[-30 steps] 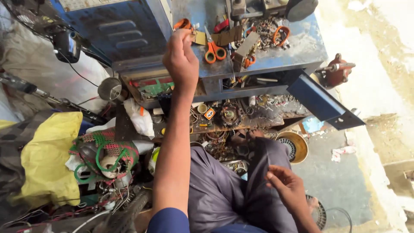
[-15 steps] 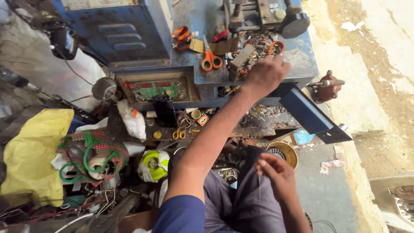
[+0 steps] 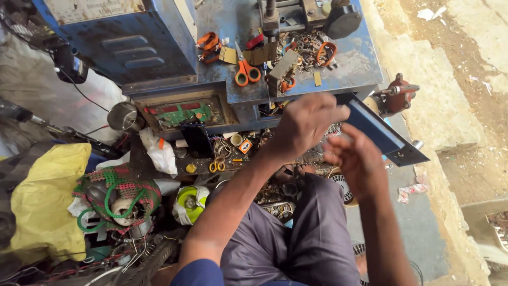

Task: The person sits on the floor at a cluttered workbench and repairs a small electric motor component. They use a screwdriver to pry and adjust parts inside the motor's laminated core, cut a piece of insulating material with scissors, and fit the cut piece into the motor assembly by hand.

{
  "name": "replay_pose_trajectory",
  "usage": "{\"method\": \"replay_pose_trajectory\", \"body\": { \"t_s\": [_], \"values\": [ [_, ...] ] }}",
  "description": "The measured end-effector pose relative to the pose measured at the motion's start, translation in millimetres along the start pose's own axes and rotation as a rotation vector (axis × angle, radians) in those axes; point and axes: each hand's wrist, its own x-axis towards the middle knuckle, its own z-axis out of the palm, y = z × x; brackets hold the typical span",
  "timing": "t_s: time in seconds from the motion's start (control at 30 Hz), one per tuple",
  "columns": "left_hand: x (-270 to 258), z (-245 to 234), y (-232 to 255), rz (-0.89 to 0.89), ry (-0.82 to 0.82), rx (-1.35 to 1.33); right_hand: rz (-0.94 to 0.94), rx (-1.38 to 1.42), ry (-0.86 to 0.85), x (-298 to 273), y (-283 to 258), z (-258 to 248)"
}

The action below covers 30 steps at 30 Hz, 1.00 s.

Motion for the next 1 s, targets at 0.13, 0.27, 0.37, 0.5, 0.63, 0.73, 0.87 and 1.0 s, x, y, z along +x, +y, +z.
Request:
{"method": "replay_pose_trajectory", "body": {
  "t_s": [0.13, 0.27, 0.37, 0.5, 0.63, 0.73, 0.87, 1.0],
  "values": [
    [-23, -18, 14, 0.036, -0.01, 0.055, 0.084, 0.001, -0.12, 33, -17, 28],
    [-25, -39, 26, -0.086, 0.019, 0.038, 0.01, -0.277, -0.06, 42, -1, 41],
    [-29, -36, 20, -0.148, 0.067, 0.072, -0.066, -0.388, -0.034, 41, 3, 54],
    [-21, -39, 23, -0.183, 0.109, 0.131, -0.21, -0.412, -0.097, 41, 3, 69],
    [-19, -45, 20, -0.17, 0.081, 0.162, -0.285, -0.444, -0.168, 43, 6, 64],
    [-20, -47, 19, -0.146, 0.05, 0.203, -0.295, -0.493, -0.196, 48, 11, 54],
    [-18, -46, 18, -0.177, 0.044, 0.191, -0.282, -0.489, -0.203, 51, 16, 49],
    [-19, -42, 15, -0.144, 0.05, 0.248, -0.275, -0.432, -0.161, 53, 26, 41]
  ]
}}
